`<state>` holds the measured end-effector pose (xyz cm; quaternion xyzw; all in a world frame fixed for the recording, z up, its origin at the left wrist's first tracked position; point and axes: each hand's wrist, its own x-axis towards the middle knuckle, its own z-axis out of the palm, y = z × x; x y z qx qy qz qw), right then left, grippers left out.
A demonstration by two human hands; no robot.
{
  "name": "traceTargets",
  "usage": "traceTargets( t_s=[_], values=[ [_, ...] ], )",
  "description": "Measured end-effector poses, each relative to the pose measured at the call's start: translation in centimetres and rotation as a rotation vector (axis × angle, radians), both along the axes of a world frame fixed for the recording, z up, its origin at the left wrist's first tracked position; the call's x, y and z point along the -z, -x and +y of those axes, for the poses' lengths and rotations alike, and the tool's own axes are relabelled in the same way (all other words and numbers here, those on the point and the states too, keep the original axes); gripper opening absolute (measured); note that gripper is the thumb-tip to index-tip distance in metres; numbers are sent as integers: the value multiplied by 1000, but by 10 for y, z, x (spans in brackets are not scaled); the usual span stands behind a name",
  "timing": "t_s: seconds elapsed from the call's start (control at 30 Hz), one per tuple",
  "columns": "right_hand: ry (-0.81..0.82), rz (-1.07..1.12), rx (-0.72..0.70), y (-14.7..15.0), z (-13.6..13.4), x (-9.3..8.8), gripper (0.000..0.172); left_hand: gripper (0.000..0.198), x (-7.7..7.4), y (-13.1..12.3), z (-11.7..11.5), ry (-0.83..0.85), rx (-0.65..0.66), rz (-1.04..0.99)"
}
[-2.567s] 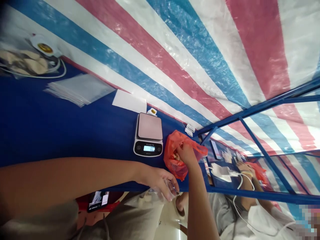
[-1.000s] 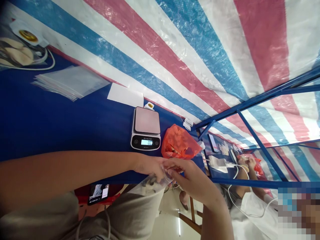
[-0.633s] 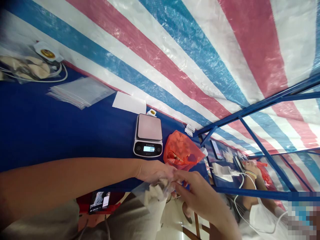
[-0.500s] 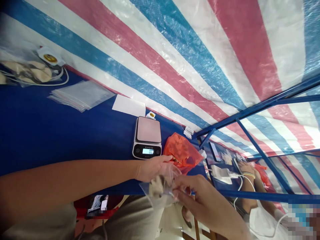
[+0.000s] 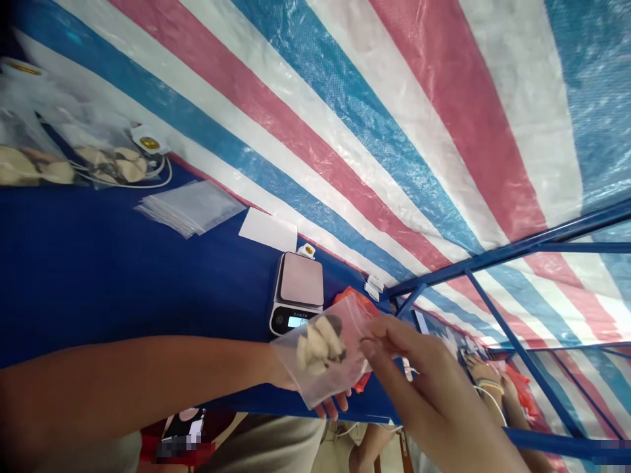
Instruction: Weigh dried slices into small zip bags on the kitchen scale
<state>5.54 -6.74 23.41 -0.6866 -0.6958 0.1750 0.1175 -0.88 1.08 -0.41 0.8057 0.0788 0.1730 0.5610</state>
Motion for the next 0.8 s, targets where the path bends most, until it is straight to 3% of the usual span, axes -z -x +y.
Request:
traceTargets(
  t_s=[0.07, 0.13, 0.23, 0.37, 0.5, 0.6, 0.8],
  values=[
    [-55, 61, 19, 6, 11, -2, 25, 46, 10, -12, -1, 639, 319, 60],
    [-183, 142, 75, 11, 28, 1, 26, 43, 20, -25, -3, 1027, 458, 106],
    [-344, 343, 210, 9, 63, 26, 34, 42, 30, -37, -4, 1058, 467, 114],
    [-396, 693, 495, -2, 101, 97, 52, 36, 29, -34, -5, 1058, 444, 80],
    [-327, 899, 631, -10, 100, 162, 61, 23, 24, -27, -8, 1044, 399, 47],
    [-403, 940, 678, -12, 83, 181, 61, 27, 25, -27, -11, 1032, 375, 50],
    [-581, 852, 785, -15, 61, 196, 49, 38, 44, -33, -14, 999, 291, 25]
  ],
)
